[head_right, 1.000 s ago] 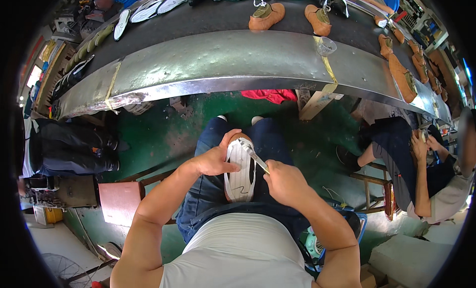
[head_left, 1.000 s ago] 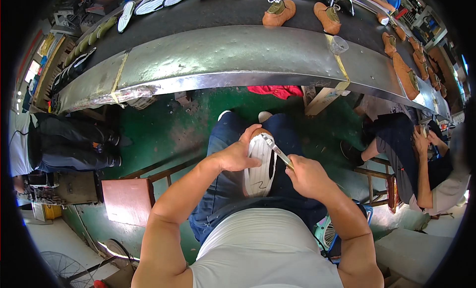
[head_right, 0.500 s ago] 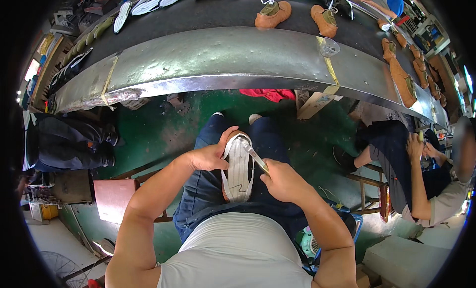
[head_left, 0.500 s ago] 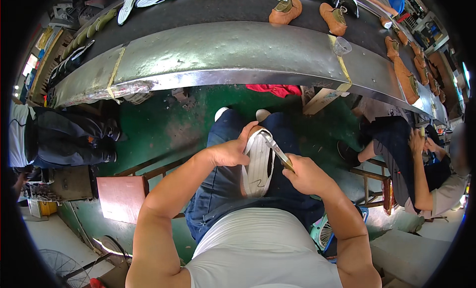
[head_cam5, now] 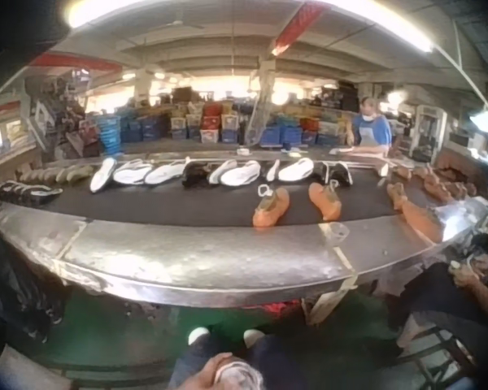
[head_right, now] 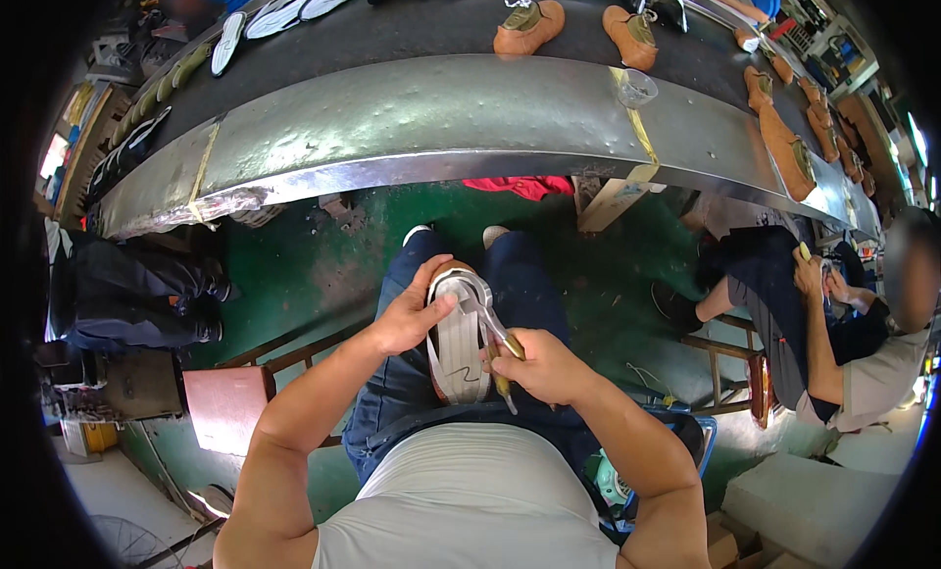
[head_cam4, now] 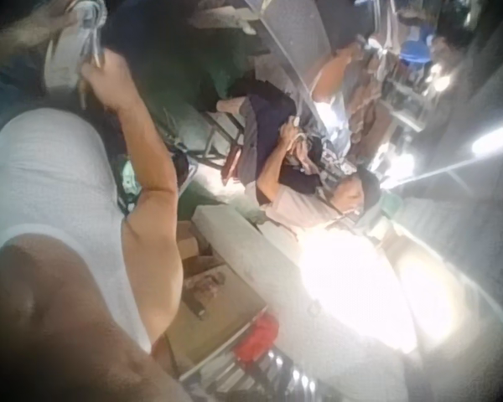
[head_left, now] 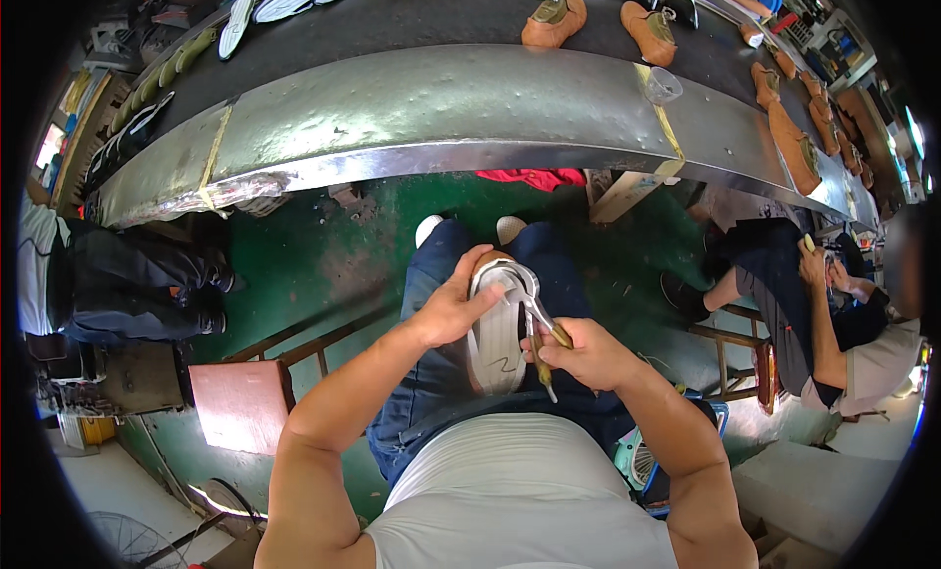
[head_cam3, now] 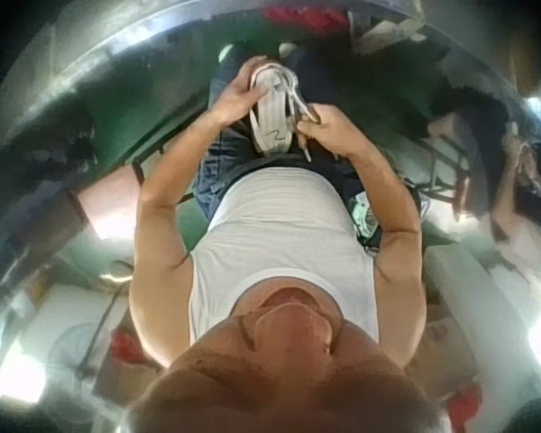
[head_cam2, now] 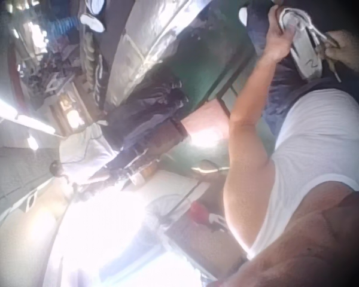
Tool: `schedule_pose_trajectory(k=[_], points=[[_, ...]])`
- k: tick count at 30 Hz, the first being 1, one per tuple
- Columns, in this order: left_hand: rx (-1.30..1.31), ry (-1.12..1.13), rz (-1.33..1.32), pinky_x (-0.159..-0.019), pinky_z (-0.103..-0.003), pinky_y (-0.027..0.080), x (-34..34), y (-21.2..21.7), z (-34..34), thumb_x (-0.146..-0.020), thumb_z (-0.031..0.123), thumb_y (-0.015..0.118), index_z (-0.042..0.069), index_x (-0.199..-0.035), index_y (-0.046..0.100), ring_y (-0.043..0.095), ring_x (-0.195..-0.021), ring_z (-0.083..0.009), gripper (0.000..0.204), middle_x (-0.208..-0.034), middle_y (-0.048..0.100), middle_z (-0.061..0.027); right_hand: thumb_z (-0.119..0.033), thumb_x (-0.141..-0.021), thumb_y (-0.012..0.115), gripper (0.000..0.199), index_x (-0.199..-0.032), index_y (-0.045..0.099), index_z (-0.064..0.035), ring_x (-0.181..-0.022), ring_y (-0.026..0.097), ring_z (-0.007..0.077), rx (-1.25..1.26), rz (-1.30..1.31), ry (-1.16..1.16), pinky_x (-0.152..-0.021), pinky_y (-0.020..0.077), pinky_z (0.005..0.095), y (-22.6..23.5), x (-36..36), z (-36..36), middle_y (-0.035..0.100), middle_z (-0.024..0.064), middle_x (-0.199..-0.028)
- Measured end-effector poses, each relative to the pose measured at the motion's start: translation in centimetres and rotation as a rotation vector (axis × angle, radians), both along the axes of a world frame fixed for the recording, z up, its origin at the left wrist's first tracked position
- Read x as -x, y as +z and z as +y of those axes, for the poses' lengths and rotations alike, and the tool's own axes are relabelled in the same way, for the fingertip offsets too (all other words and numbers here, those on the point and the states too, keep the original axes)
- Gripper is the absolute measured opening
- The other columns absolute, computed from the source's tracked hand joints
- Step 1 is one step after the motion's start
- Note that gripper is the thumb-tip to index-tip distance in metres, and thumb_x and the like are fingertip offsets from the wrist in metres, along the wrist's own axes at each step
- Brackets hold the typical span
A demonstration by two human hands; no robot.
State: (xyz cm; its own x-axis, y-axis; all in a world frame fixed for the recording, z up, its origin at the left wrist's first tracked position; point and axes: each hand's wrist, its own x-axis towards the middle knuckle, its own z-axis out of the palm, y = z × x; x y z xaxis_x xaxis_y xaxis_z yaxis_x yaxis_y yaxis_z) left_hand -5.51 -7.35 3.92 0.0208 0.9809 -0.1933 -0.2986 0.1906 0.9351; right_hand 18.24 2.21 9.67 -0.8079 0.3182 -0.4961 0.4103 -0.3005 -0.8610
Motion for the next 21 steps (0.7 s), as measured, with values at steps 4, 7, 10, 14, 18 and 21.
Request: schedule_pose_trajectory(k=[4,7,10,14,18,21], points=[[0.024,0.168,0.405,-0.105,-0.034,0.043,-0.7,-0.1,0.0,-0.099,0.034,0.062,0.012,-0.150,0.035,0.055,-0.121,-0.0232,0.061,-0.130,0.059,-0.0138,-0.008,-0.098,0.057,0.026,-0.120,0.058,0.0049,-0.108,0.065,0.0202,0.137,-0.012,-0.036,-0.089,0.0533,0.0328,0.9,0.9,0.7,0.066,0.0094,-0.111],[0.022,0.193,0.352,-0.104,-0.033,0.043,-0.6,-0.3,0.0,-0.099,0.028,0.064,0.010,-0.148,0.038,0.055,-0.120,-0.0219,0.058,-0.130,0.059,-0.0130,-0.016,-0.100,0.058,0.024,-0.117,0.060,0.0009,-0.084,0.067,0.0172,0.205,-0.108,0.016,-0.076,0.0559,0.0332,1.1,1.2,1.4,0.065,0.0071,-0.094],[0.007,0.218,0.287,-0.103,-0.032,0.044,-0.4,-1.0,-0.2,-0.098,0.022,0.065,0.008,-0.145,0.042,0.055,-0.118,-0.0199,0.054,-0.127,0.060,-0.0111,-0.021,-0.101,0.057,0.024,-0.112,0.061,-0.0003,-0.074,0.065,0.0146,-0.135,-0.202,0.143,-0.067,0.0539,0.0334,0.3,1.7,1.1,0.064,0.0075,-0.083],[-0.010,0.275,0.147,-0.103,-0.032,0.044,-0.1,-2.2,-0.7,-0.097,0.018,0.066,0.008,-0.143,0.043,0.055,-0.116,-0.0177,0.052,-0.125,0.060,-0.0087,-0.023,-0.098,0.060,0.027,-0.109,0.060,0.0009,-0.080,0.067,0.0373,-0.912,0.046,-0.006,-0.072,0.0524,0.0449,-6.5,1.6,-1.4,0.066,0.0183,-0.084],[-0.019,0.268,0.057,-0.105,-0.033,0.041,0.7,-2.3,-1.4,-0.098,0.015,0.065,0.008,-0.142,0.045,0.053,-0.119,-0.0170,0.049,-0.126,0.059,-0.0083,-0.019,-0.096,0.060,0.026,-0.110,0.059,0.0026,-0.091,0.065,0.0428,-0.965,0.040,-0.004,-0.077,0.0521,0.0488,-6.1,2.2,-2.3,0.065,0.0238,-0.100],[-0.062,0.260,0.170,-0.100,-0.031,0.045,0.7,-1.1,-2.0,-0.098,0.016,0.064,0.008,-0.140,0.046,0.055,-0.114,-0.0159,0.047,-0.123,0.060,-0.0075,-0.019,-0.095,0.062,0.026,-0.108,0.058,0.0031,-0.085,0.064,0.0439,-0.995,-0.175,0.166,-0.076,0.0519,0.0495,-2.3,1.4,-2.6,0.064,0.0248,-0.094]])
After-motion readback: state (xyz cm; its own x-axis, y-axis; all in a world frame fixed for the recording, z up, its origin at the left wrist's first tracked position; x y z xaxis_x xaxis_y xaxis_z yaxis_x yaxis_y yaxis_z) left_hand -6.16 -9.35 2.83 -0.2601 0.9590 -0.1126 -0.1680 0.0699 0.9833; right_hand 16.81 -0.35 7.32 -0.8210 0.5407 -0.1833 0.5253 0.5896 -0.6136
